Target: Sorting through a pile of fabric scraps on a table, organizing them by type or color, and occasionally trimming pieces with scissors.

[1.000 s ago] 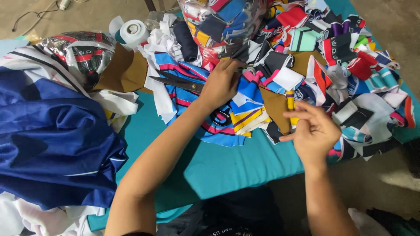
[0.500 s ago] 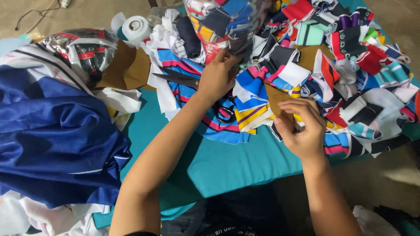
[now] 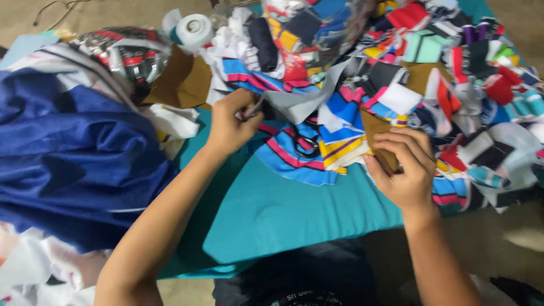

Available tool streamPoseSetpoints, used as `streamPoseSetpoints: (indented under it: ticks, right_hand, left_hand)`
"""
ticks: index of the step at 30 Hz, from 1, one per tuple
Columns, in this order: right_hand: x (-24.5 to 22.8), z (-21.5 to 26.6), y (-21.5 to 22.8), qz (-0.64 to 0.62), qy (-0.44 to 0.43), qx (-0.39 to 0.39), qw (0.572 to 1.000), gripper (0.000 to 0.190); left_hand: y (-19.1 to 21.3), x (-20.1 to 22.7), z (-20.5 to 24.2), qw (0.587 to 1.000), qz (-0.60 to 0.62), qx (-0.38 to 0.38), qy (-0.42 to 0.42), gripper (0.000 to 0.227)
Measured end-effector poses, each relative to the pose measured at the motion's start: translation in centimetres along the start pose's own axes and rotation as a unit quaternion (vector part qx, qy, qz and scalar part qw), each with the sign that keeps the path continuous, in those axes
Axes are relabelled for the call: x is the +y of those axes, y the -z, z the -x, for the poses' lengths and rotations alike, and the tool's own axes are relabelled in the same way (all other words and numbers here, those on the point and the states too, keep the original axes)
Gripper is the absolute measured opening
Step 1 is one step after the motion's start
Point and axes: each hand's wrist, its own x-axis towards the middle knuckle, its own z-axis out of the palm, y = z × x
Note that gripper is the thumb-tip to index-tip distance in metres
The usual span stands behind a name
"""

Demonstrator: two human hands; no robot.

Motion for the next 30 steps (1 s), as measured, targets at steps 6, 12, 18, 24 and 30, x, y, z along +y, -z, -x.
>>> streamPoseSetpoints:
  ticks: [6, 12, 18, 24, 30]
  right_hand:
    - [-4.2, -3.9, -1.0, 0.013, 0.021, -0.177, 0.984, 0.023]
    - [-7.8, -8.4, -3.9, 0.215, -0.169, -0.582, 0.766, 0.052]
    - [-7.8, -8.6, -12.5, -0.112, -0.028, -0.333, 0.936, 0.067]
    - [-5.5, -3.2, -18.5, -0.19, -0.035, -0.323, 0.926, 0.015]
    - [-6.3, -5.5, -16.8, -0.292, -0.075, -0.28, 0.911, 0.072]
  left_hand:
    - [6.8, 2.4, 3.6, 0.962, 0.038, 0.259, 0.081, 0.029]
    - [7.4, 2.4, 6.6, 0.976, 0.012, 0.206, 0.063, 0.019]
    - [4.9, 1.5, 7.7, 0.992, 0.066, 0.085, 0.061, 0.028]
    - [4.9, 5.2, 6.8, 0.994, 0.096, 0.044, -0.001, 0.013]
    - [4.2, 5.2, 7.7, 0.985, 0.17, 0.024, -0.037, 0.034]
